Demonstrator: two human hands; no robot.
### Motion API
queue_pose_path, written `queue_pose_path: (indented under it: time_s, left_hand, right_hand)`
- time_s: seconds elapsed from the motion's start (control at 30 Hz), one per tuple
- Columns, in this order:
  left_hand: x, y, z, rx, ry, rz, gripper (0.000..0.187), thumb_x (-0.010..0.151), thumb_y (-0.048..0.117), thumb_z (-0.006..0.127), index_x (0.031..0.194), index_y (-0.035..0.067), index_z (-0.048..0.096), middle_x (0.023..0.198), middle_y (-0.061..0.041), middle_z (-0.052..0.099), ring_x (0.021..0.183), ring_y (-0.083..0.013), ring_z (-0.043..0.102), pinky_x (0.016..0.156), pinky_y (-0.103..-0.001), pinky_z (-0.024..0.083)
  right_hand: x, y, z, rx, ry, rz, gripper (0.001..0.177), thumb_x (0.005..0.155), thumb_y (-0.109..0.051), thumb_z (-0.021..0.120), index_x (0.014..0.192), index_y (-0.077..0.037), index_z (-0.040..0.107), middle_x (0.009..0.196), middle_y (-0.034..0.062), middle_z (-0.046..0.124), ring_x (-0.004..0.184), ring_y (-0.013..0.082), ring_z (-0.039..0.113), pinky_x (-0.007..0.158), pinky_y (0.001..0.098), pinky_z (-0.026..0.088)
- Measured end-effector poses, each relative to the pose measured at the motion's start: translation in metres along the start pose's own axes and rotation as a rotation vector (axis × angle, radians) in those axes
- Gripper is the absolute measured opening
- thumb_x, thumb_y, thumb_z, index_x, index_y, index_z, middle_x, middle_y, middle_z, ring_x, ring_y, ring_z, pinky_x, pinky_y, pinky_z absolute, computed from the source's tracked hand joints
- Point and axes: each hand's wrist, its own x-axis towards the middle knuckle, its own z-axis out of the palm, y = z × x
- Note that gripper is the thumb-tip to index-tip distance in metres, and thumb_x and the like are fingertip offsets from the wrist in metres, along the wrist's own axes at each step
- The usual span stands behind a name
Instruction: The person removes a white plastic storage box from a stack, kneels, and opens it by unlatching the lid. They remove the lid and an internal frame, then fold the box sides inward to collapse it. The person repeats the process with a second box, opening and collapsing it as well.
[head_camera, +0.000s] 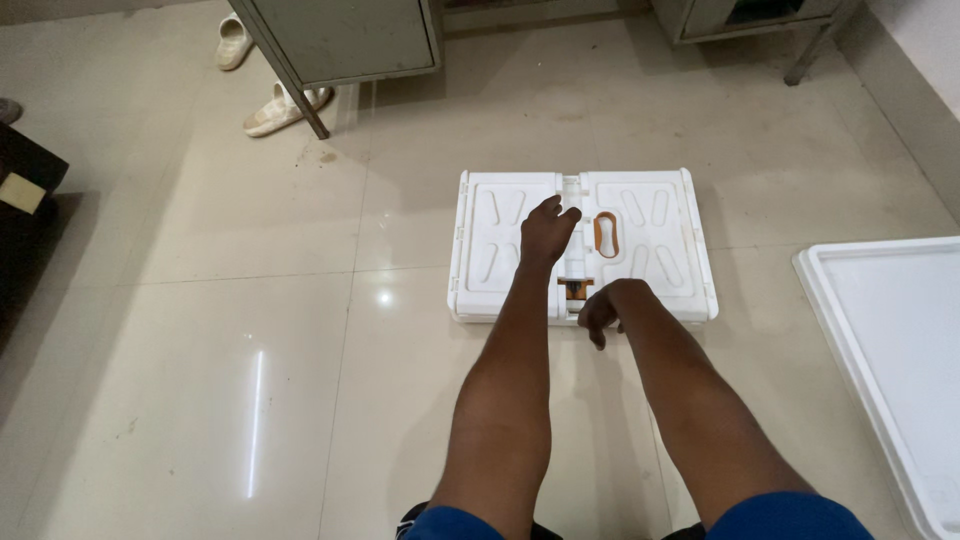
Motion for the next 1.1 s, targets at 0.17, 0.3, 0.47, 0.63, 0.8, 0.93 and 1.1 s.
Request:
queue_pose_path:
  time_s: [0.17,0.3,0.47,0.63,0.8,0.93,1.1]
  left_hand:
    - [-0.001,0.001,-0.002,-0.079,0.011,-0.030,0.077,0.077,0.041,0.066,0.145,0.005,0.055,0.140,-0.019,0.063,0.130,-0.0321,0.061,0.110,-0.039,0.047]
    - [-0.003,0.001,0.000,-0.156,0.036,-0.032,0.079,0.077,0.038,0.068,0.146,0.003,0.054,0.141,-0.020,0.062,0.131,-0.0319,0.061,0.110,-0.039,0.048]
    - [-0.001,-0.001,-0.005,-0.233,0.057,-0.014,0.080,0.076,0.037,0.068,0.147,0.002,0.052,0.142,-0.023,0.061,0.133,-0.0322,0.060,0.110,-0.038,0.047]
    - [-0.002,-0.001,-0.013,-0.114,0.066,-0.012,0.052,0.080,0.035,0.068,0.118,-0.001,0.063,0.107,-0.020,0.069,0.101,-0.0333,0.064,0.091,-0.040,0.052]
    - [-0.002,0.003,-0.012,-0.191,0.065,-0.022,0.037,0.077,0.033,0.066,0.099,0.003,0.064,0.085,-0.011,0.068,0.081,-0.0270,0.061,0.080,-0.040,0.051]
    - [0.002,-0.001,-0.010,-0.203,0.096,0.007,0.059,0.077,0.036,0.070,0.127,0.005,0.061,0.117,-0.017,0.068,0.110,-0.0314,0.064,0.096,-0.039,0.049]
    - [0.005,-0.006,-0.017,-0.144,0.098,0.007,0.073,0.076,0.038,0.067,0.142,0.006,0.058,0.138,-0.022,0.064,0.128,-0.0340,0.062,0.108,-0.039,0.047]
  right_hand:
    - [0.003,0.003,0.004,-0.047,0.031,0.024,0.084,0.075,-0.028,0.080,0.151,-0.023,0.043,0.153,0.0070,0.054,0.137,0.0261,0.053,0.108,0.0426,0.050]
    - [0.011,0.011,0.009,-0.080,0.076,0.056,0.095,0.072,-0.033,0.082,0.155,-0.023,0.036,0.157,0.0085,0.048,0.141,0.0285,0.050,0.111,0.0452,0.047]
    - [0.011,0.016,0.004,-0.121,0.182,0.097,0.110,0.069,-0.039,0.084,0.161,-0.023,0.027,0.162,0.0105,0.041,0.145,0.0316,0.046,0.114,0.0485,0.045]
    - [0.011,0.023,0.002,-0.030,0.323,0.096,0.124,0.068,-0.046,0.085,0.166,-0.022,0.012,0.167,0.0119,0.032,0.150,0.0340,0.039,0.119,0.0506,0.040]
    - [0.015,0.025,-0.003,0.061,0.511,-0.083,0.128,0.068,-0.053,0.088,0.164,-0.013,0.012,0.169,0.0139,0.027,0.152,0.0333,0.034,0.122,0.0478,0.036]
    - [0.011,0.009,-0.016,0.098,0.556,-0.090,0.123,0.072,-0.052,0.084,0.165,-0.015,0.012,0.166,0.0148,0.032,0.149,0.0349,0.039,0.120,0.0470,0.039]
    - [-0.010,-0.007,-0.016,0.026,0.542,-0.077,0.110,0.074,-0.048,0.079,0.164,-0.022,0.021,0.161,0.0115,0.042,0.145,0.0322,0.046,0.117,0.0462,0.044]
